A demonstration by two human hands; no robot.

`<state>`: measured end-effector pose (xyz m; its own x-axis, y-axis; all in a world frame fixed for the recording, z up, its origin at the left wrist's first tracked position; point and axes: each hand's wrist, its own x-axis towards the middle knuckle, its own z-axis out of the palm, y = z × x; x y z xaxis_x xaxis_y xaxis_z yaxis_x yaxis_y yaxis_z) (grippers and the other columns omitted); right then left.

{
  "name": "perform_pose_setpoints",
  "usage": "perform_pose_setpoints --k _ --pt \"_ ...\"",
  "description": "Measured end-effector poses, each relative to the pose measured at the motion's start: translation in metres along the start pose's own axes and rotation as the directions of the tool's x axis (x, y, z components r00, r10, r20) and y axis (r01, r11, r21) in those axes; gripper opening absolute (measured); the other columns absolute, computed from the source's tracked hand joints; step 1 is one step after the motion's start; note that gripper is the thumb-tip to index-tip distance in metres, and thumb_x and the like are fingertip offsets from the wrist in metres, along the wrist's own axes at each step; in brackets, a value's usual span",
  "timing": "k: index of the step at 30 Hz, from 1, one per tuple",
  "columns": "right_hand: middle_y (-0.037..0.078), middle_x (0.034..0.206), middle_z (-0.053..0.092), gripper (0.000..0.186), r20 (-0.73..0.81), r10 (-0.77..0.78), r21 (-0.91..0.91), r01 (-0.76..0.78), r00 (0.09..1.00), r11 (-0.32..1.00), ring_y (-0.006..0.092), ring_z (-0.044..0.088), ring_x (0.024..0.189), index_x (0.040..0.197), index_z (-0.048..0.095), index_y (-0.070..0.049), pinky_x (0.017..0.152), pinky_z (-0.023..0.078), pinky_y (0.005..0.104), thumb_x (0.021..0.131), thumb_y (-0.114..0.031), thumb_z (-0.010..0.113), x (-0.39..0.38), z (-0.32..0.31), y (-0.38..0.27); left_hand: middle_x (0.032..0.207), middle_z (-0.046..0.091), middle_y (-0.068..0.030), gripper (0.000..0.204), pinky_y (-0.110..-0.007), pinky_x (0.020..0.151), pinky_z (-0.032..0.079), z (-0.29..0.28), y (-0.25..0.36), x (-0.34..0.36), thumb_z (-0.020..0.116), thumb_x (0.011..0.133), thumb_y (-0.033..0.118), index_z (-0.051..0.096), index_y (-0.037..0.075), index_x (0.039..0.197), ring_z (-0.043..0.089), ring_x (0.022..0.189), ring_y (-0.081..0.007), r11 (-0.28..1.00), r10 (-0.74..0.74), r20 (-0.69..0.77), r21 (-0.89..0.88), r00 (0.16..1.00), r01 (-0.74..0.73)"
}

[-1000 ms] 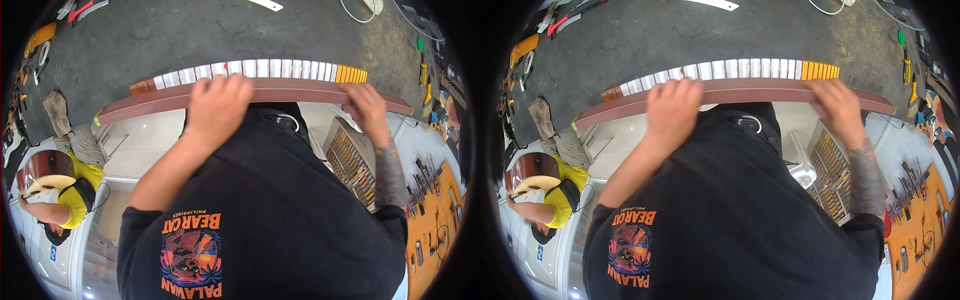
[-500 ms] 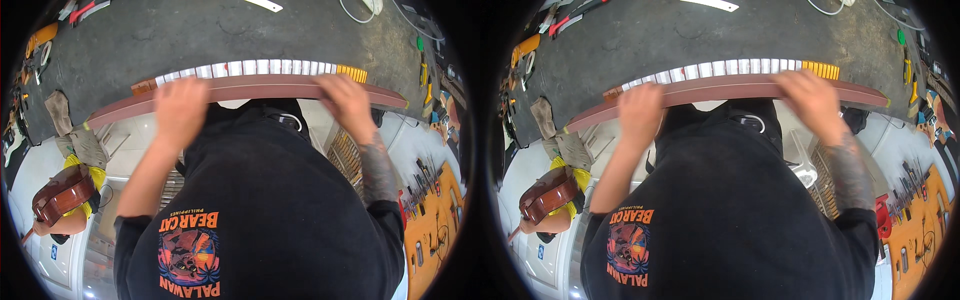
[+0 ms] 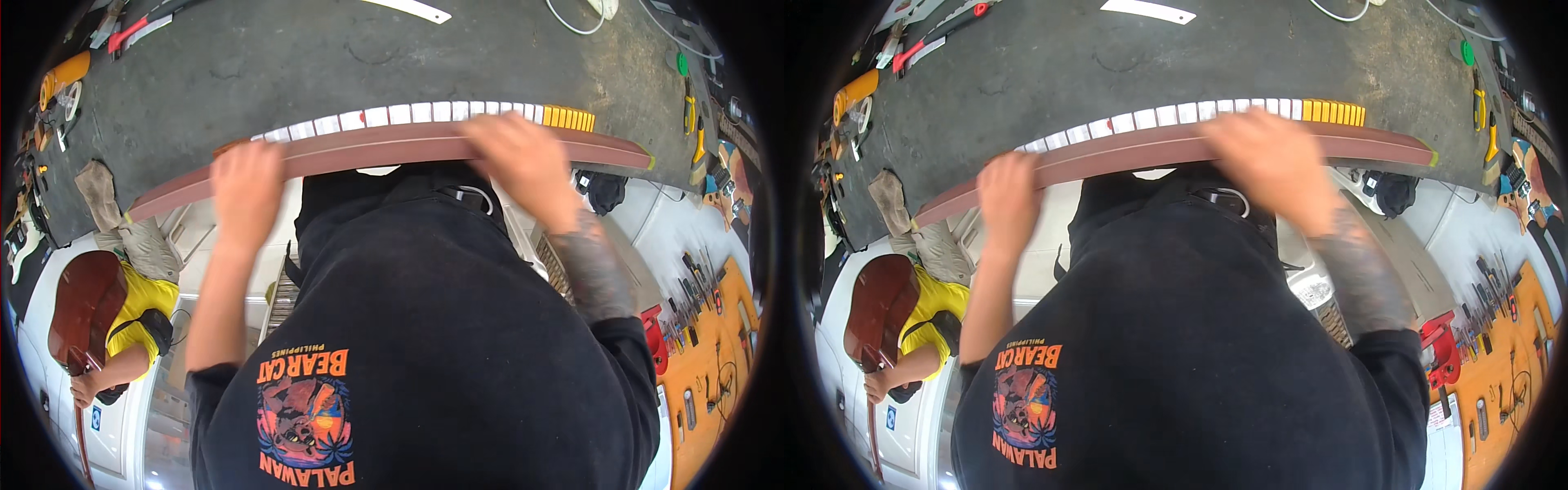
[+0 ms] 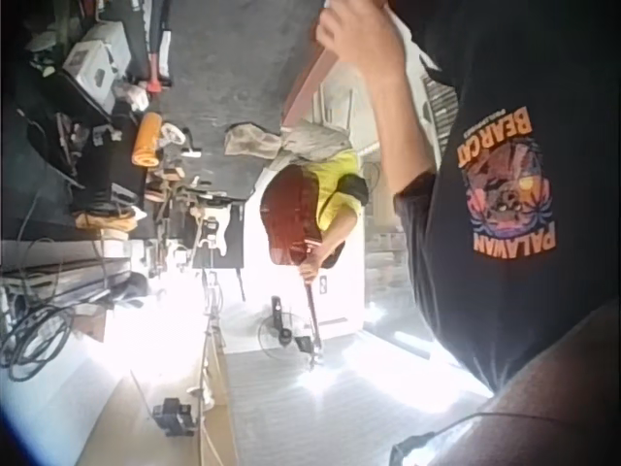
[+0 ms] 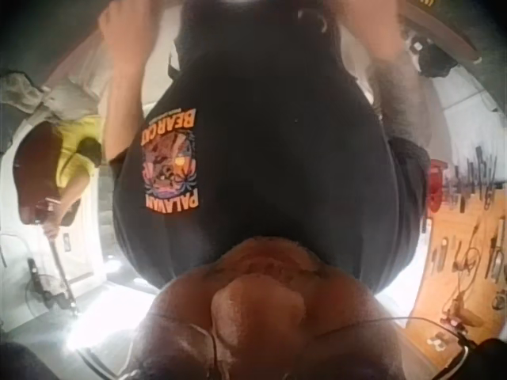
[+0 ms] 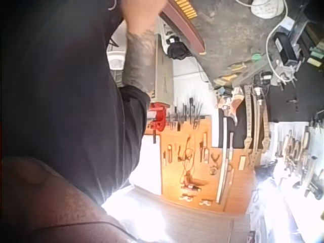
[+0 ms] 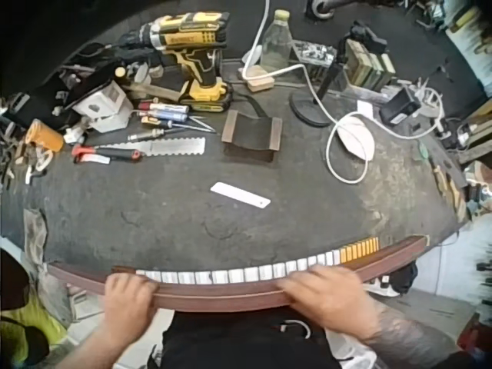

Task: The person sands the surface of a long, curved wooden instrument neck using a large sanding block, moving it back and forth repeatedly across the top surface.

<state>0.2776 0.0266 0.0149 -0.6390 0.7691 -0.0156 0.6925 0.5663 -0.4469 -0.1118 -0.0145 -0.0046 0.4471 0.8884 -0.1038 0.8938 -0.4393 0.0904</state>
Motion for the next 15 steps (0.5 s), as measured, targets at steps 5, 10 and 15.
perform_pose_setpoints --k 5,10,15 --pt "0.009 0.111 0.074 0.055 0.071 0.046 -0.049 -0.042 0.996 0.998 0.0298 0.07 0.101 0.12 0.071 -0.007 0.085 0.059 0.0423 0.067 0.0 0.082 -0.041 -0.055 0.068 0.105 0.065 -0.0045 0.021 -0.044 0.087 0.049 -0.004 0.088 0.061 0.063 0.088 0.016 0.063 0.013 0.109 0.063 0.099 -0.0241 0.99 0.056 -0.077 -0.124 0.995 -0.065" --pt "0.004 0.108 0.072 0.036 -0.062 -0.039 0.014 0.04 0.997 0.999 0.024 0.069 0.095 0.118 0.069 -0.009 0.077 0.058 0.0377 0.082 -0.013 0.074 0.027 0.019 -0.021 0.118 0.067 -0.0111 0.057 -0.048 0.098 0.046 -0.007 -0.039 -0.015 0.08 0.071 0.005 0.062 0.009 0.125 0.063 0.113 -0.0348 0.995 -0.036 0.031 -0.094 0.999 0.039" --pt "0.001 0.109 0.072 0.034 -0.033 -0.05 0.008 0.05 0.998 0.999 0.0204 0.068 0.093 0.119 0.069 -0.01 0.076 0.056 0.0352 0.085 -0.017 0.072 0.041 0.022 -0.035 0.121 0.067 -0.0118 0.059 -0.048 0.1 0.046 -0.016 -0.059 -0.026 0.08 0.07 0.003 0.062 0.008 0.127 0.062 0.115 -0.0353 0.995 -0.045 0.086 -0.09 0.995 0.053"
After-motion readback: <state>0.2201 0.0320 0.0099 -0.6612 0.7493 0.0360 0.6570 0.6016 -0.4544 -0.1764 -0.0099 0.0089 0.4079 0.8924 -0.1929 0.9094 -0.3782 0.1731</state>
